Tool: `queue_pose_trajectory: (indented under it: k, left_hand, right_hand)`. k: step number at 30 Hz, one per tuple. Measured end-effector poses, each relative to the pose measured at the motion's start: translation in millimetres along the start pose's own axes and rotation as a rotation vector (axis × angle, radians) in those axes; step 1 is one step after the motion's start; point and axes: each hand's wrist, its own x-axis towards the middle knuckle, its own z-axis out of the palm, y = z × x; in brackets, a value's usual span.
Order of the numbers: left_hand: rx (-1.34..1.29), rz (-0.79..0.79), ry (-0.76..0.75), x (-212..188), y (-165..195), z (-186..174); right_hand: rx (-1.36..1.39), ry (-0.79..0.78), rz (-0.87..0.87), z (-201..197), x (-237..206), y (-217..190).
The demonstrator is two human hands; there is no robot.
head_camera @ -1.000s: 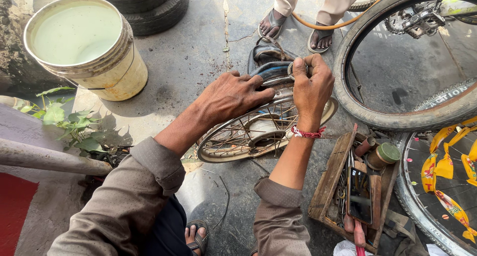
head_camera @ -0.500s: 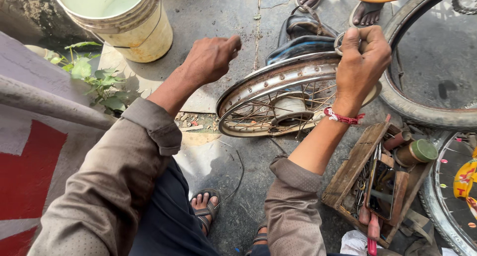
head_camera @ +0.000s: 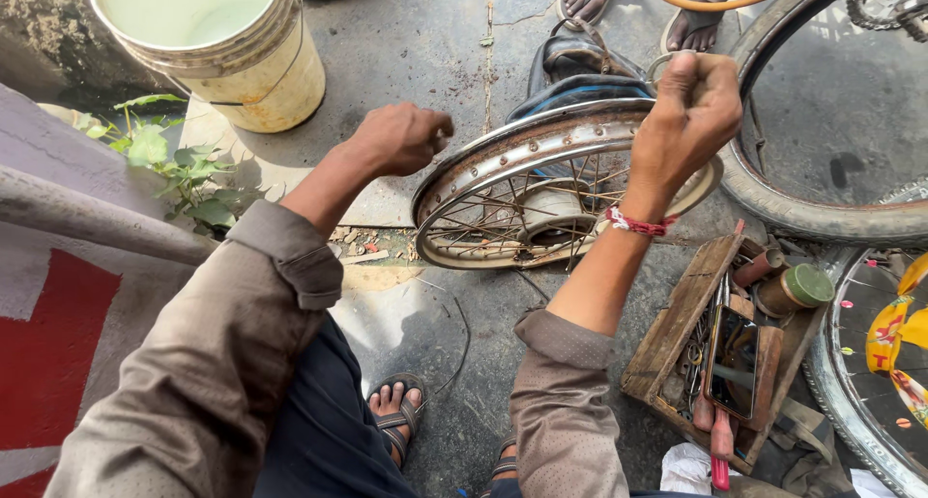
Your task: The person uses a spoke wrench to tighten the nipples on a bicycle wheel rim. They rotate the wheel to access different spokes and continue adjusting the tension throughout the clip.
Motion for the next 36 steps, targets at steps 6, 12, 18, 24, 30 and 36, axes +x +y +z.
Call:
queue_pose_trajectory:
  k: [6,12,18,24,30,36]
  left_hand:
    - [-0.464,0.446,0.089,-11,52,-9]
    - [-0.326,0.327,0.005,-8,62,-7]
    - [-0.288,0.297,0.037,-10,54,-6]
    - [-0.239,0.287,0.045,-4,54,-4]
    - [-0.228,0.3,0.107,1,51,-6]
    - [-0.218,0.372,0.159,4,46,0]
  right_hand:
    - [0.267,0.564,0.153,13,-104,-35]
    - [0.268,0.26,0.345,71,-171,-29]
    - [0.105,0.145,0.343,79,-161,-14]
    - [0.101,-0.015,0.445,70,-171,4]
    - [0.416,-0.179,0.265,56,-170,8]
    - [0.68,-0.085,0.327,63,-166,-1]
